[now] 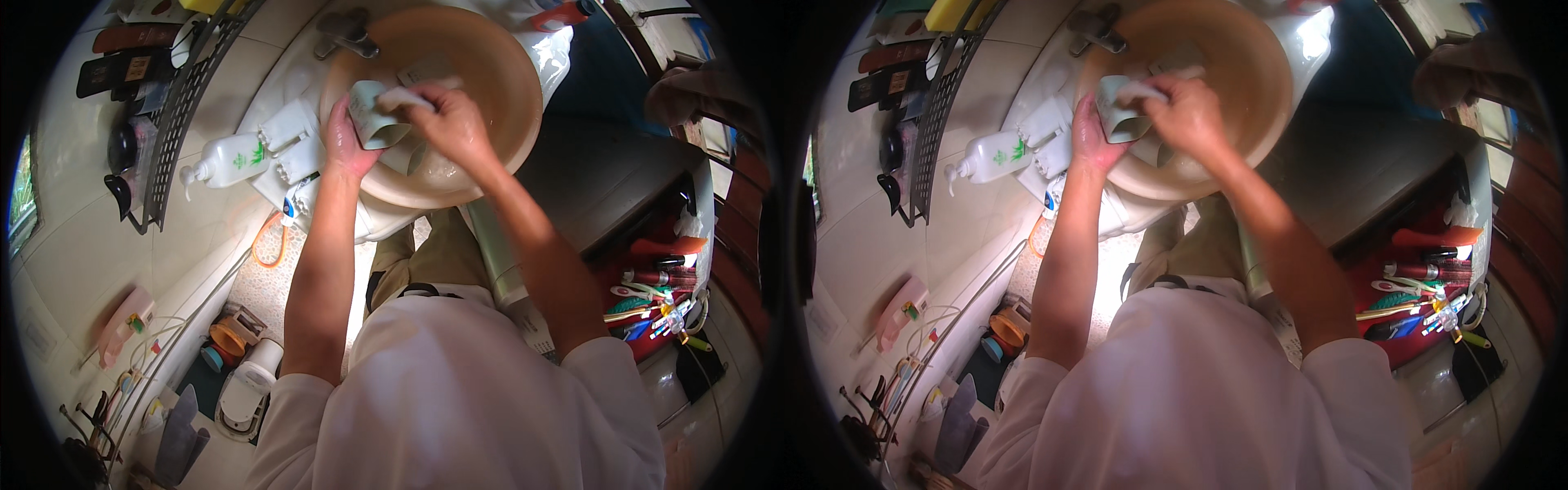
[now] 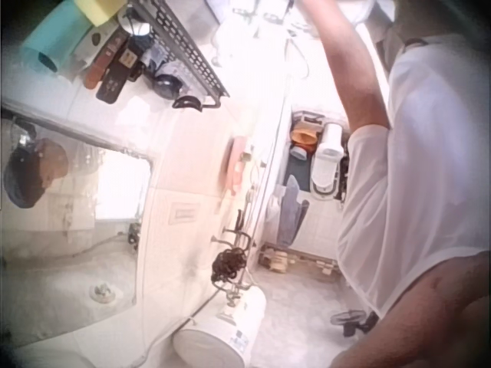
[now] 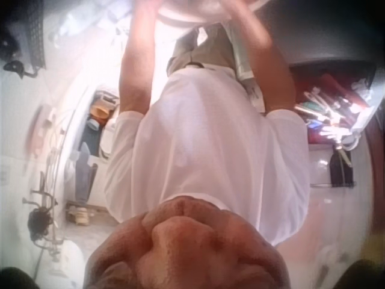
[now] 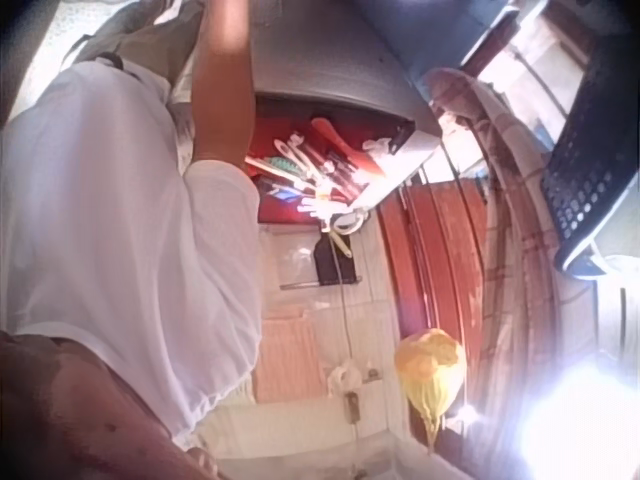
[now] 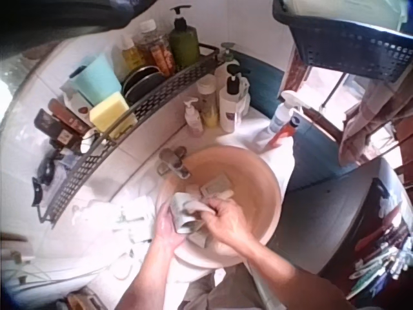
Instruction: The person washes various bathroom items including toothbrushes, a comb, tubes of cream, and a holder in a sink with water and a cloth, then places them on top of a washing machine.
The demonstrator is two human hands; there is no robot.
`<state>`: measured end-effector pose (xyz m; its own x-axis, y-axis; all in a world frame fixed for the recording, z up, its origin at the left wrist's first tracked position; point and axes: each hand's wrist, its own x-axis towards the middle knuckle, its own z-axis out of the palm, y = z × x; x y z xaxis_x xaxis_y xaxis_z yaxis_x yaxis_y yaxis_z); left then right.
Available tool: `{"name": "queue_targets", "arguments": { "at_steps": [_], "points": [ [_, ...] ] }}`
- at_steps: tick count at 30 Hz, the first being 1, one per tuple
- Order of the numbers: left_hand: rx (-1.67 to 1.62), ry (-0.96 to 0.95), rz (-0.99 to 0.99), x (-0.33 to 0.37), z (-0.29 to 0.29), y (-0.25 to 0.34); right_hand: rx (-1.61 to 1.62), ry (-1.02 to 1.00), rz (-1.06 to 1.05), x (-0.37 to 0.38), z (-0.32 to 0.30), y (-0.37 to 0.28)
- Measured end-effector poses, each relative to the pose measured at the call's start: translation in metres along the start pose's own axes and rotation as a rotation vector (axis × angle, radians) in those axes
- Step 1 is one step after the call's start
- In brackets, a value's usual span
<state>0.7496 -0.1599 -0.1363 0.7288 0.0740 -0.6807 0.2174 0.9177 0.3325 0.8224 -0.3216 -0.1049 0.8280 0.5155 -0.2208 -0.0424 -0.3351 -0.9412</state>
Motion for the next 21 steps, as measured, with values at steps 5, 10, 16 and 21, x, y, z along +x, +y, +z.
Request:
{"name": "queue_targets", "arguments": {
  "at_steps": [5, 10, 16, 21],
  "points": [
    [0.183, -0.023, 0.054, 0.014, 0.017, -0.020, -0.038, 0.096, -0.232, -0.021, 0.037, -0.015],
    [0.204, -0.026, 0.081, 0.006, 0.030, -0.029, -0.010, 0.083, -0.243, 0.011, 0.035, 0.010],
    [0.106, -0.130, 0.012, 0.009, 0.030, -0.024, 0.677, -0.065, 0.363, 0.037, 0.024, 0.018],
    [0.186, 0.038, 0.024, 0.007, 0.037, -0.028, 0.617, 0.064, 0.394, 0.029, 0.023, 0.020]
  ]
}}
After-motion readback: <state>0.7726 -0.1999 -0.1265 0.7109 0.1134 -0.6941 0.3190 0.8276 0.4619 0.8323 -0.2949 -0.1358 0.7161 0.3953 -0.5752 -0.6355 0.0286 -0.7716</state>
